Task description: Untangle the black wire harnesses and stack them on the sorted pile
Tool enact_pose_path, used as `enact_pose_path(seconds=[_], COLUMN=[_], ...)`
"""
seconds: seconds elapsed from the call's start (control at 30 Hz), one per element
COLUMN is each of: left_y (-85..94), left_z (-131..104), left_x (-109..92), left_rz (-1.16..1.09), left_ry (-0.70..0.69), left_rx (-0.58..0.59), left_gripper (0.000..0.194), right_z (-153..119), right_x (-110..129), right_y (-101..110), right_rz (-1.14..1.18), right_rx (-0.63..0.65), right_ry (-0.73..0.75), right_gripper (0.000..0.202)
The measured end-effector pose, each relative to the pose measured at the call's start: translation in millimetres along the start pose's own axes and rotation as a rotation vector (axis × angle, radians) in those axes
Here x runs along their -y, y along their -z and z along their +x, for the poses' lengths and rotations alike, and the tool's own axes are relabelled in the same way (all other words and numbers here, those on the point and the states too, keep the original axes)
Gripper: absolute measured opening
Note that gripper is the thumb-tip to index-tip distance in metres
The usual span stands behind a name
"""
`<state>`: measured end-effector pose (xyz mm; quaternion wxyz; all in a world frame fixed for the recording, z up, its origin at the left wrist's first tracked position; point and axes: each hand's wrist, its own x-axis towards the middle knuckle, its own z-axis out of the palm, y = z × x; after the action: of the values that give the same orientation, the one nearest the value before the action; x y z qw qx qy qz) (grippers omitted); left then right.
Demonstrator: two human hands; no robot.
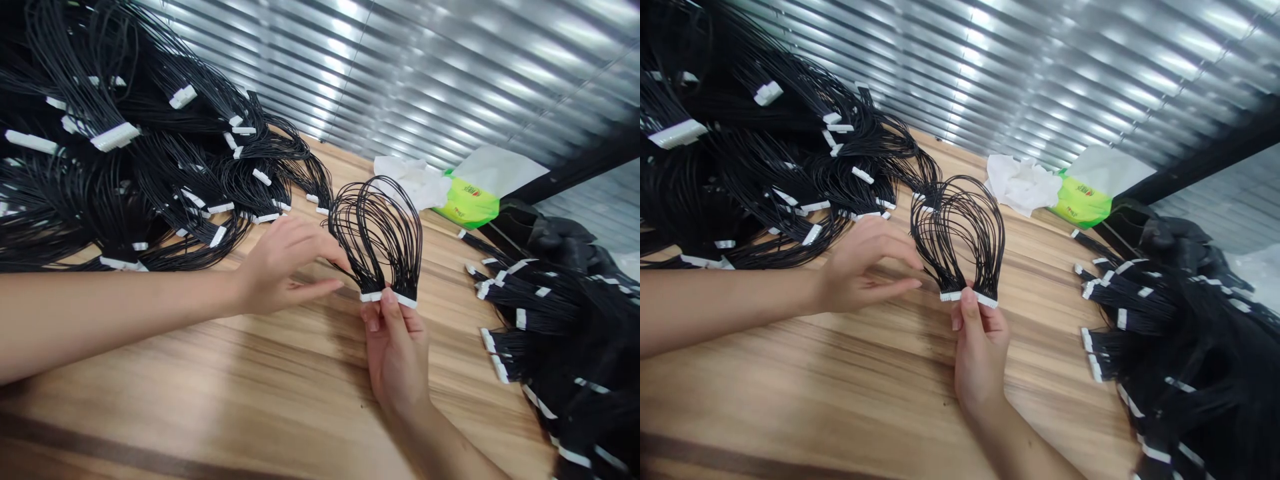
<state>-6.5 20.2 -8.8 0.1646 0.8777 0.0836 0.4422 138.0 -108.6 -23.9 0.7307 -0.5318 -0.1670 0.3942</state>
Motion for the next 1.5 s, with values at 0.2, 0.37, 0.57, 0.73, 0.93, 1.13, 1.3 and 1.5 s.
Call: enact_pose_path(seconds=[0.2,0.37,0.57,0.73,0.93,1.13,1.3,1.5], left_y=[-1.8,-2.4,-4.6,-3.4,-3.7,-6.1,-4.8,-5.3], left_z=[-1.7,-0.8,-1.0,-2.9,-4.5,-4.9,-3.7,-4.7], left_x=[-1.8,-0.2,2.5,0.8,-1.4,0.6,0.9,0.7], left_rz=[0.141,0.092,-0.055,-0.157,-0.195,-0.222,-0.206,-0.181], left_ry=[0.010,0.052,0.090,0.178,0.203,0.130,0.111,0.095], left_rx=[0.061,0.098,0.100,0.160,0.175,0.145,0.146,0.130], left_gripper=[0.010,0.009,0.009,0.009,0.012,0.013,0.014,0.015], right_z=[0.0,0.0,-0.5,-0.3,-0.2,-0.4,-1.3,-1.4], right_x=[0.0,-1.0,-2.2,-1.5,-1.2,-1.7,-2.1,-1.8], right_y=[0.4,1.5,1.4,1.1,0.4,1.7,2.9,3.0], right_rz=[-0.014,-0.026,-0.032,-0.044,-0.060,-0.070,-0.083,-0.092], right_rx=[-0.010,0.013,0.001,0.004,0.007,0.017,0.023,0.028], right_ry=[-0.004,0.009,0.017,0.026,0.019,0.024,0.029,0.030], right_gripper=[0.031,0.029,0.028,0.028,0.028,0.028,0.028,0.030])
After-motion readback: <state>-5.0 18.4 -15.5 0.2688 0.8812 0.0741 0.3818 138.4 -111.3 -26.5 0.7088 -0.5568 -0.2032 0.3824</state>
